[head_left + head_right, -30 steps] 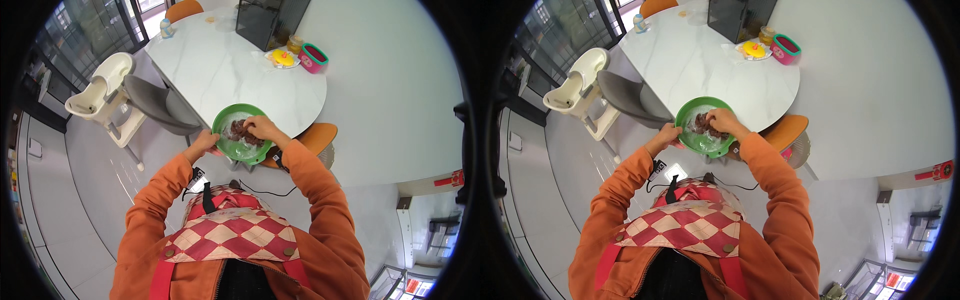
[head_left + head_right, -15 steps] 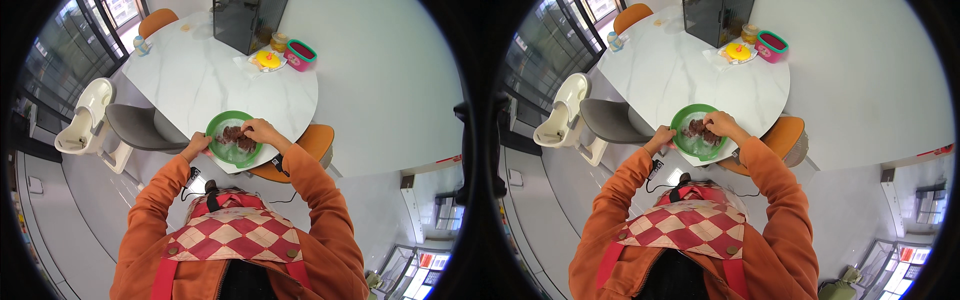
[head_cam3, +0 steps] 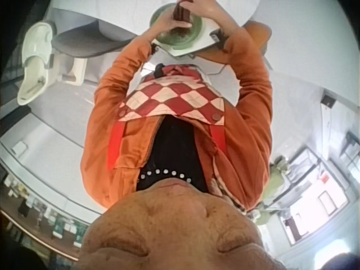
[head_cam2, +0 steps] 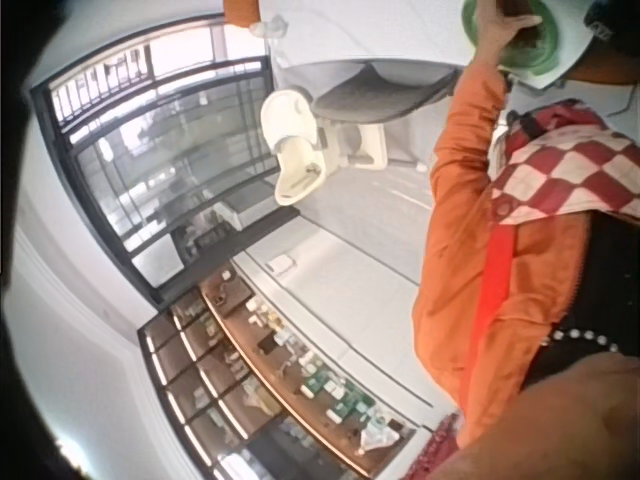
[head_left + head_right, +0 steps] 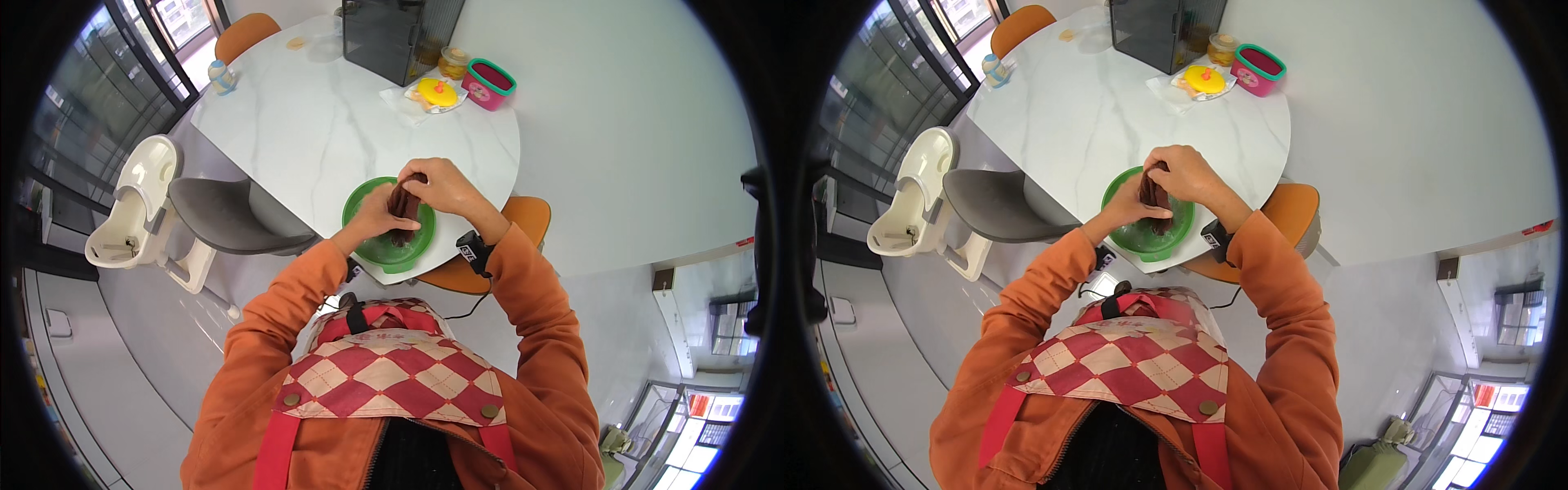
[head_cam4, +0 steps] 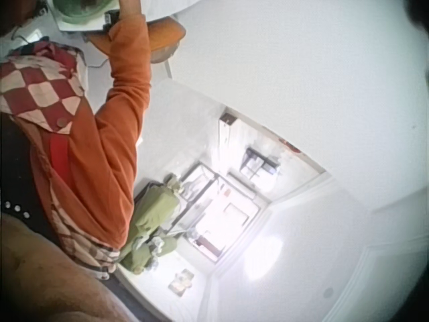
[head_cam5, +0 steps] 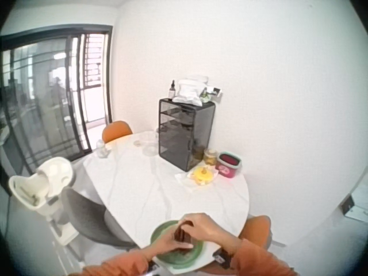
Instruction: The person assembles a small white kitchen appliance by placing its main body on a countertop, plugging in the power cord, and inserting the inner pot. They then wipe the countertop with a cloth, open a window, and rinse the cloth in a green basin at the sink.
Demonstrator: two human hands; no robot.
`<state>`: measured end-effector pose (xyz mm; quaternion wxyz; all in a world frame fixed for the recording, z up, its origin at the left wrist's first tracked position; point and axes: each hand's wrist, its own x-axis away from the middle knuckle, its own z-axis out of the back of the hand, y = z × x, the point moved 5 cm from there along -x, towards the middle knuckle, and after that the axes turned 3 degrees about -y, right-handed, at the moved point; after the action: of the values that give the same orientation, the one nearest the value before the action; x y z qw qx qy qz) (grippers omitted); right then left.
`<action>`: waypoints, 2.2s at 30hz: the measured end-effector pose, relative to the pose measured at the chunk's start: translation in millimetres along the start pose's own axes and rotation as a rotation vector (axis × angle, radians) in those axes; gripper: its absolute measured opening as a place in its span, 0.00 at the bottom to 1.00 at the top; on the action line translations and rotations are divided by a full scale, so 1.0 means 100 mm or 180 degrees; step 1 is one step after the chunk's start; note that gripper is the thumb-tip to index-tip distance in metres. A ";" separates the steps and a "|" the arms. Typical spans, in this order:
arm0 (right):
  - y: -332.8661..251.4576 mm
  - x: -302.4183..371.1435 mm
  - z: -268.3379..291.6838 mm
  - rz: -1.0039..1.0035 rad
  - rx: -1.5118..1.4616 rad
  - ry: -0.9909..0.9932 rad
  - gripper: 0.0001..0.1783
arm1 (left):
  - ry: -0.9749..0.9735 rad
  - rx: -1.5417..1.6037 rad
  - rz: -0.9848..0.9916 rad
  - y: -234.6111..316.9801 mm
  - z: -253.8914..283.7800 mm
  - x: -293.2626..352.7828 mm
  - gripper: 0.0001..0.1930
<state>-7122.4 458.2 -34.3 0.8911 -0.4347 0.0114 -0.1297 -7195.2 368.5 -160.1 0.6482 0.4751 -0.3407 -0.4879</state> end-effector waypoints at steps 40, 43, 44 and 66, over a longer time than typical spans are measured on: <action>1.14 0.09 -1.05 -0.1102 -0.3710 -0.1607 0.11 | -0.0654 -0.2756 -0.1683 0.27 0.04 0.18 0.40; 1.20 0.02 -1.09 -0.1615 -0.3249 -0.1629 0.07 | -0.0518 -0.2528 -0.1513 0.13 -0.04 0.01 0.28; 1.23 -0.01 -1.10 -0.1723 -0.3059 -0.1589 0.07 | -0.0543 -0.2490 -0.1394 0.06 -0.06 -0.03 0.26; 1.37 0.01 -1.01 -0.1632 -0.2229 -0.0507 0.25 | -0.0182 -0.1792 -0.0079 -0.19 0.09 -0.01 0.31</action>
<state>-7104.3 460.6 -203.8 0.6271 -0.7080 -0.1223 -0.3009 -7209.3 365.5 -175.2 0.7388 0.2665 -0.2041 -0.5844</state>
